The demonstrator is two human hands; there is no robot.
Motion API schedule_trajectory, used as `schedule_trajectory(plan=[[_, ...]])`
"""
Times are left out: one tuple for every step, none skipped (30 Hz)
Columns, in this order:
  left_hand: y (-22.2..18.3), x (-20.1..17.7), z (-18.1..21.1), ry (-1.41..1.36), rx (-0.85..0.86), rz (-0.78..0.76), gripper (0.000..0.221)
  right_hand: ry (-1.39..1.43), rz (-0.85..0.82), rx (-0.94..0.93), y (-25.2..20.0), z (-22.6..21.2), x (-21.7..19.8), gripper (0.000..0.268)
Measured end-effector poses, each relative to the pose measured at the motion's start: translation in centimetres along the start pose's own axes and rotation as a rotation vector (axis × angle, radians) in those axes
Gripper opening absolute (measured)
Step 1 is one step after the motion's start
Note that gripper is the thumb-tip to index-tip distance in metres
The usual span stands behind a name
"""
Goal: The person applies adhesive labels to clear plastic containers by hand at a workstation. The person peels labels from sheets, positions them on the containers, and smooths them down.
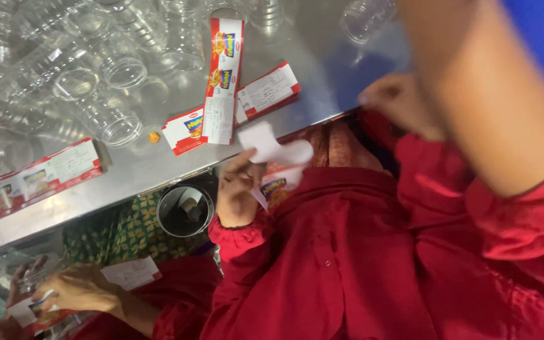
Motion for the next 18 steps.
schedule_trajectory(plan=[[0.0, 0.6, 0.2, 0.113, -0.010, -0.043, 0.056, 0.254, -0.213, -0.218, 0.2, -3.4, 2.6, 0.017], [-0.2, 1.2, 0.5, 0.194, -0.049, -0.069, 0.053, 0.328, -0.378, -0.440, 0.1, -6.4, 4.3, 0.013], [-0.9, 1.8, 0.7, 0.274, -0.087, -0.089, 0.051, 0.397, -0.284, -0.553, -0.2, -8.8, 5.5, 0.020], [-1.2, 2.3, 0.9, 0.354, -0.126, -0.108, 0.048, 0.467, -0.190, -0.666, -0.7, -10.8, 6.4, 0.030], [-1.3, 2.5, 1.0, 0.328, -0.139, -0.100, 0.050, 0.479, -0.173, -0.495, -0.8, -10.8, 7.4, 0.028], [-1.4, 2.6, 1.1, 0.302, -0.153, -0.093, 0.051, 0.488, -0.158, -0.324, -0.9, -10.5, 8.4, 0.027], [-1.3, 2.7, 1.1, 0.276, -0.165, -0.088, 0.053, 0.490, -0.145, -0.152, -1.3, -10.0, 9.1, 0.025], [-1.0, 2.2, 1.2, 0.191, -0.127, 0.018, 0.054, 0.446, -0.143, -0.089, -2.1, -9.9, 9.8, 0.019], [-0.5, 1.5, 1.1, 0.103, -0.089, 0.117, 0.056, 0.400, -0.135, -0.023, -2.8, -9.7, 10.4, 0.017], [-0.2, 0.6, 1.1, 0.015, -0.049, 0.216, 0.057, 0.389, -0.106, -0.139, -2.9, -10.5, 10.5, 0.019], [0.1, 0.2, 1.0, -0.065, -0.011, 0.201, 0.059, 0.371, -0.073, -0.255, -3.1, -11.3, 10.2, 0.021], [0.4, -0.3, 0.8, -0.114, 0.016, 0.181, 0.056, 0.383, -0.018, -0.551, -3.4, -13.3, 9.9, 0.025], [0.4, -1.0, 0.7, -0.182, 0.041, 0.175, 0.054, 0.391, 0.040, -0.841, -4.1, -15.3, 9.6, 0.032], [0.5, -1.7, 0.3, -0.197, 0.051, 0.205, 0.051, 0.323, 0.071, -0.864, -3.9, -16.2, 9.6, 0.037], [0.4, -2.5, -0.2, -0.217, 0.061, 0.239, 0.049, 0.258, 0.101, -0.887, -3.7, -17.0, 9.9, 0.043], [0.2, -3.5, -0.7, -0.229, 0.069, 0.279, 0.046, 0.194, 0.131, -0.909, -3.6, -17.4, 10.0, 0.049], [0.0, -4.4, -1.2, -0.232, 0.075, 0.337, 0.044, 0.189, 0.059, -0.839, -3.0, -17.1, 10.6, 0.043], [-0.4, -5.5, -1.8, -0.235, 0.090, 0.396, 0.041, 0.183, -0.014, -0.769, -2.5, -16.3, 11.3, 0.038]])
Point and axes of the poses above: each hand's wrist, its own y-axis towards the middle knuckle, its own x-axis out of the palm, z = x × y, the point moved 5 cm from there along y, towards the middle knuckle, and after that the axes turned 9 degrees about -x, right-handed, at the moved point
